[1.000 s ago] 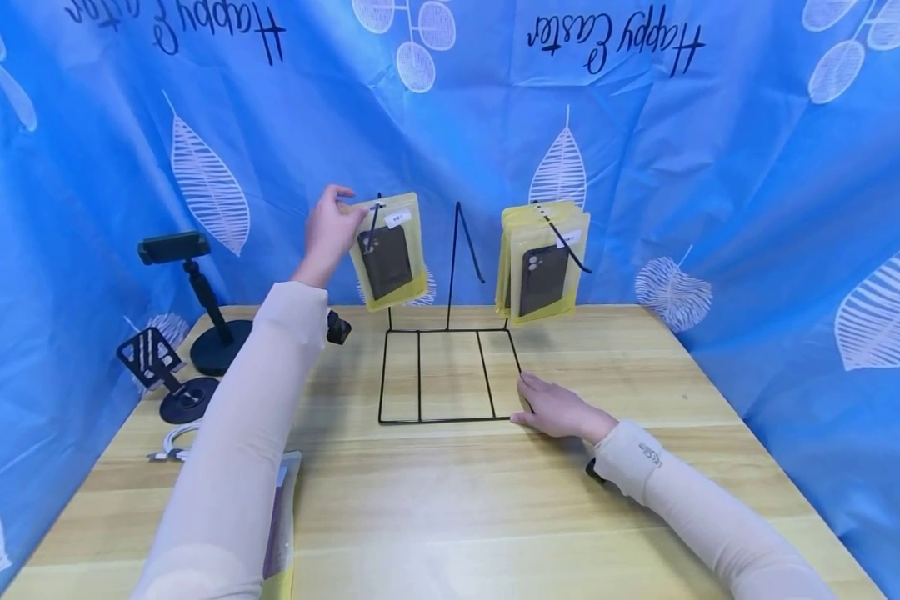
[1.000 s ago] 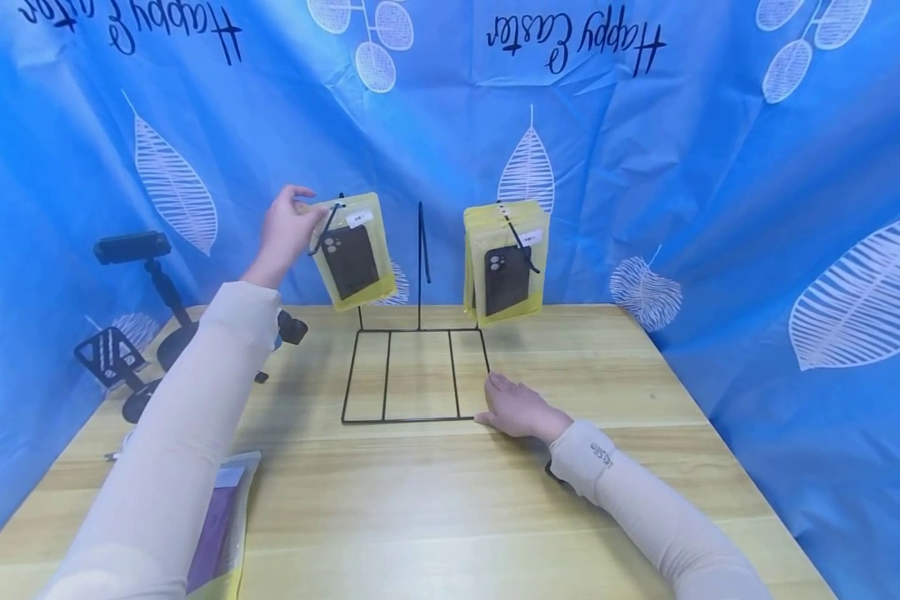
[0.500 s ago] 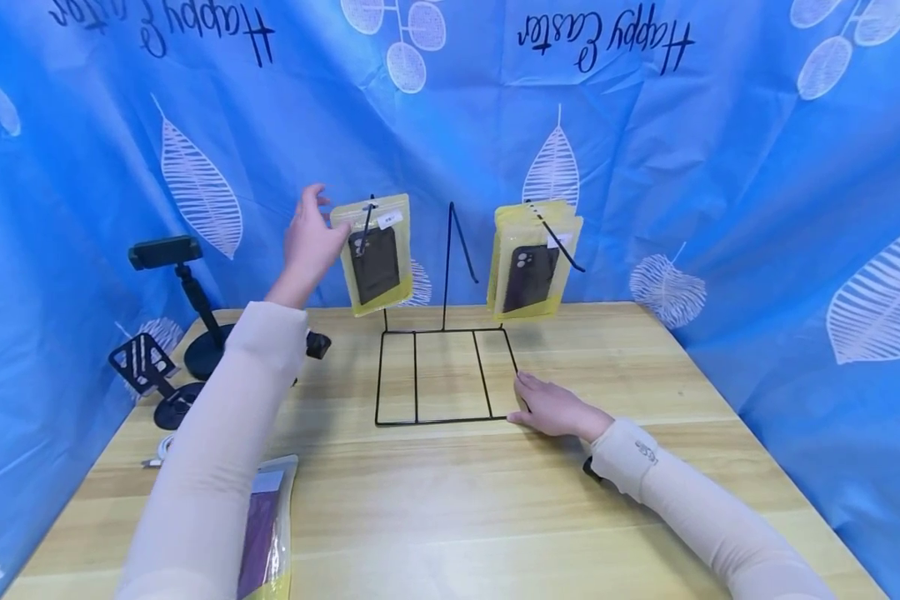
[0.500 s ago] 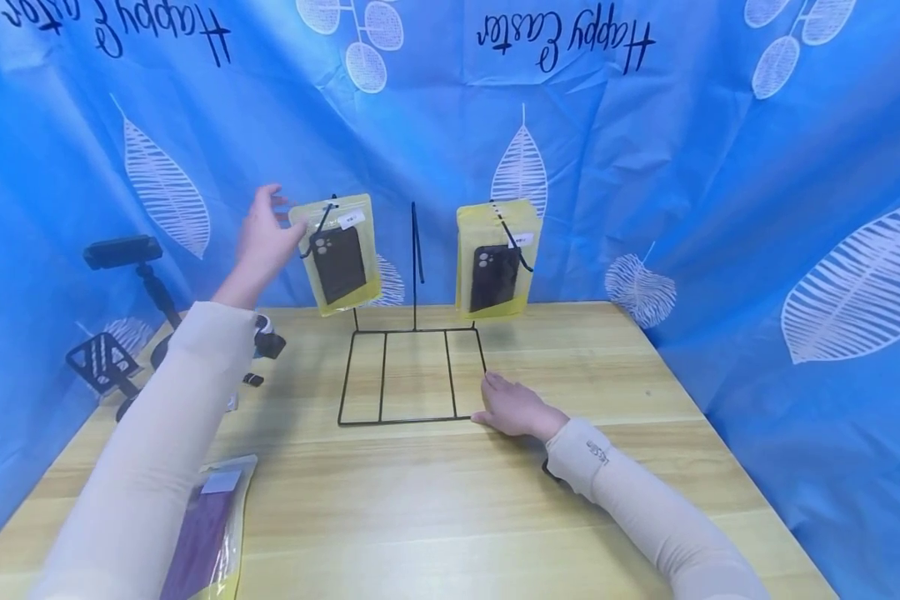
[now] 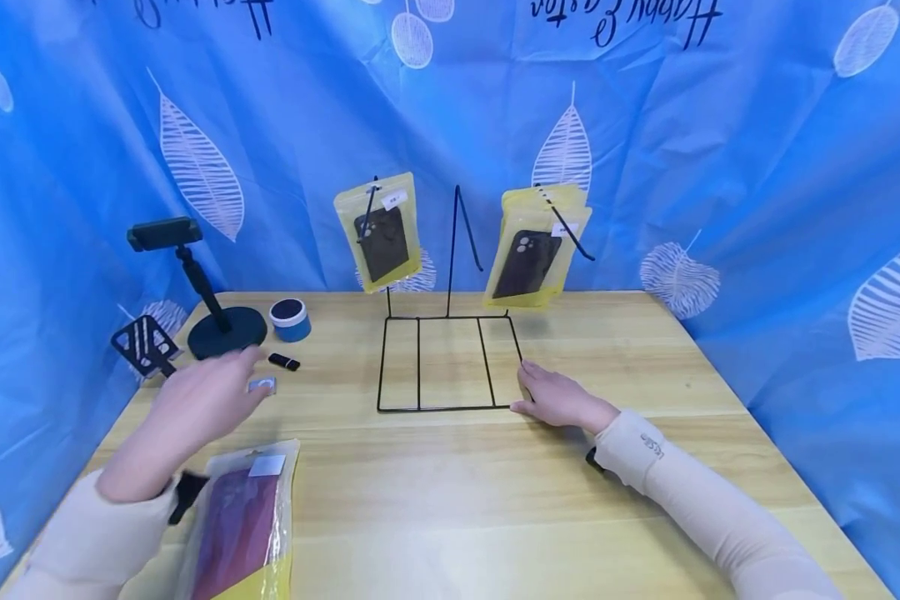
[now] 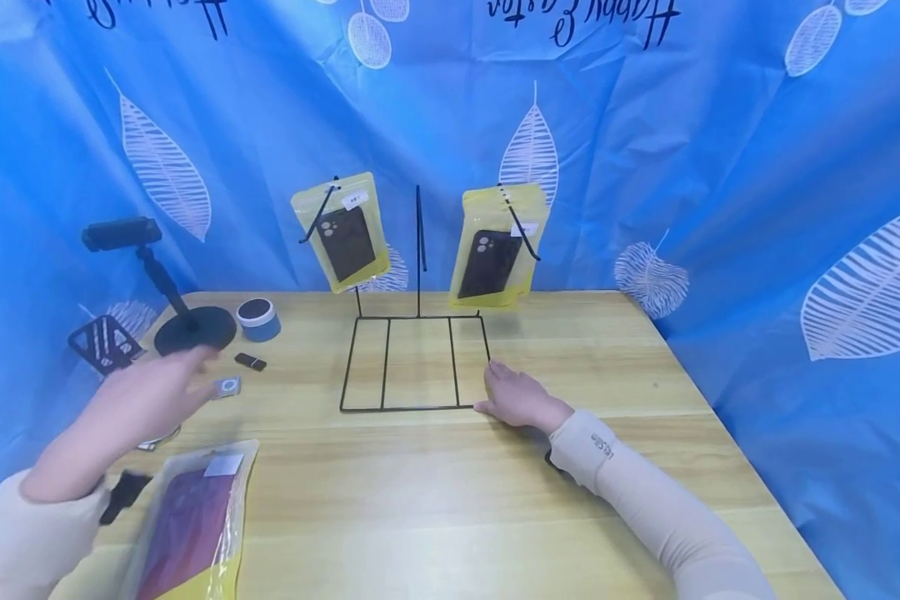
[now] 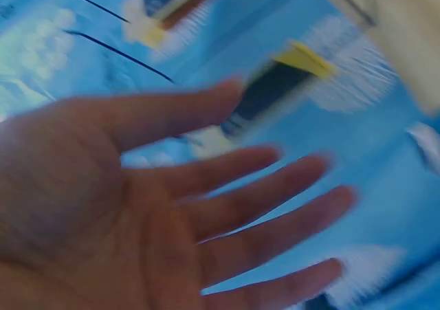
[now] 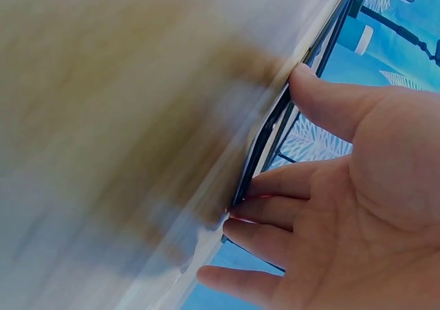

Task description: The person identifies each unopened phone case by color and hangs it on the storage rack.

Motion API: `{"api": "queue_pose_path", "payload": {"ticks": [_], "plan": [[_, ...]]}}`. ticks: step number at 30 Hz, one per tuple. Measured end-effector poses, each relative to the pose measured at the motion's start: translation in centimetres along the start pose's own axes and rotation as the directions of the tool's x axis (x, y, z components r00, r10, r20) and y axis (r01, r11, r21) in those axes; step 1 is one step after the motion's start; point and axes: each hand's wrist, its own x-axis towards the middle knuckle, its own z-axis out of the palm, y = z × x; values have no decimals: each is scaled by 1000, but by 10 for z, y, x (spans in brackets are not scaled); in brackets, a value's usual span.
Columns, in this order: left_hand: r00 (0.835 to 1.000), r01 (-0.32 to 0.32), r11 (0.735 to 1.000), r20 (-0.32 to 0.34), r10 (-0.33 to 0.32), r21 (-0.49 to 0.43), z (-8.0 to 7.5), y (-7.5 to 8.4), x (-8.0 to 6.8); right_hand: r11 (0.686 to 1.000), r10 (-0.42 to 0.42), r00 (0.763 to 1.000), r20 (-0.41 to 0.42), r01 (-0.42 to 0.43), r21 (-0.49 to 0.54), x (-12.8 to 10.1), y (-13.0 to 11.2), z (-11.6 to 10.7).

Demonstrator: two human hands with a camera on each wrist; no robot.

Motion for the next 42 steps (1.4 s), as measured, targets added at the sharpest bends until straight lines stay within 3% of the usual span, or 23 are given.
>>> {"api": "queue_pose_path", "payload": {"ticks": [2,5,8,10,14,18,26,31,36,42], "plan": [[991,26,1000,132,-28,16,13,-23,-10,1000,0,1000,4,0,1,0,0,-1],[949,77,997,307,-68,-16,34,-51,-20,1000,4,1000,6,-4,9,0,0,-2],[913,96,993,404,-60,-69,54,-65,-28,1000,5,1000,3,-5,7,0,0,-2],[900,110,988,432,-54,-106,66,-70,-31,1000,6,1000,5,-6,4,0,0,-2],[901,128,981,431,-52,-148,79,-75,-36,1000,10,1000,8,-10,1,1,-1,-2],[916,91,985,401,-24,-150,86,-81,-38,1000,6,1000,3,-6,-11,2,1,-2],[920,94,980,391,-17,-177,95,-96,-35,1000,0,1000,3,0,-2,1,-1,-1],[933,87,961,360,15,-264,99,-105,-30,1000,3,1000,-4,-3,9,1,-2,-1],[943,85,958,333,10,-272,102,-109,-27,1000,7,1000,0,-7,4,2,-3,0],[930,136,938,366,-11,-318,103,-107,-26,1000,16,1000,5,-16,-1,1,-2,0]]}}
